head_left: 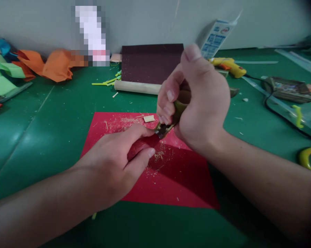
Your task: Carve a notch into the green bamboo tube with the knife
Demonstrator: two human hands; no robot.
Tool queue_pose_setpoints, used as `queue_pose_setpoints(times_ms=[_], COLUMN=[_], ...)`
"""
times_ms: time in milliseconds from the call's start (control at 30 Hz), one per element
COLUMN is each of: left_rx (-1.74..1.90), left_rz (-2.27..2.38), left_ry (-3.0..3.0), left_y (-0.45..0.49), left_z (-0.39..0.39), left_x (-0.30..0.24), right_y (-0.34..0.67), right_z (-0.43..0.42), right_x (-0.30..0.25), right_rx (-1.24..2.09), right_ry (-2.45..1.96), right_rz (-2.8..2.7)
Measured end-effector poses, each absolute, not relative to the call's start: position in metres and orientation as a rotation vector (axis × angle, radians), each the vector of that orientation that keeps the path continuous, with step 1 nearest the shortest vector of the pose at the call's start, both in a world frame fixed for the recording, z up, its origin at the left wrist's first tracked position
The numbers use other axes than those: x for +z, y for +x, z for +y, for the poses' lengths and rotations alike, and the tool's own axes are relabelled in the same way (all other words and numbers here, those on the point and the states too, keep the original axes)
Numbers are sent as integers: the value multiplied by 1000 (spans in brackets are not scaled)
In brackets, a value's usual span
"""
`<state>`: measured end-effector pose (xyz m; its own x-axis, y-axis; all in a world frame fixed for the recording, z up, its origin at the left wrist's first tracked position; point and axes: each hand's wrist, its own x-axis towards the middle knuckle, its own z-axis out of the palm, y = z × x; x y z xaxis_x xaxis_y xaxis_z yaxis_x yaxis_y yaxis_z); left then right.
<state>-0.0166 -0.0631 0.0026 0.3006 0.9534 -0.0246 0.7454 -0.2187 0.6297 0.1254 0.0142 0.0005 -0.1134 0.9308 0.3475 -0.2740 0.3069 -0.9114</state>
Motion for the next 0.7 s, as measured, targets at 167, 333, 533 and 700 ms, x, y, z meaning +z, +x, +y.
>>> queue_pose_setpoints(times_ms=[167,333,533,700], left_rx=[559,608,563,488], left_rz=[1492,1488,1554,1515], left_ry=[1902,1753,2095,2420], left_y=[-20,-23,-32,-34], left_z=[-61,-60,-60,-64], left_x=[1,3,12,17], right_y=[126,128,129,127], right_z=[17,18,20,19], right_x=[0,-1,-1,-2], right_rx=[1199,1210,1235,1261], right_ry=[-637,-621,-639,-630], right_rz=[-1274,-1297,-1270,-1288])
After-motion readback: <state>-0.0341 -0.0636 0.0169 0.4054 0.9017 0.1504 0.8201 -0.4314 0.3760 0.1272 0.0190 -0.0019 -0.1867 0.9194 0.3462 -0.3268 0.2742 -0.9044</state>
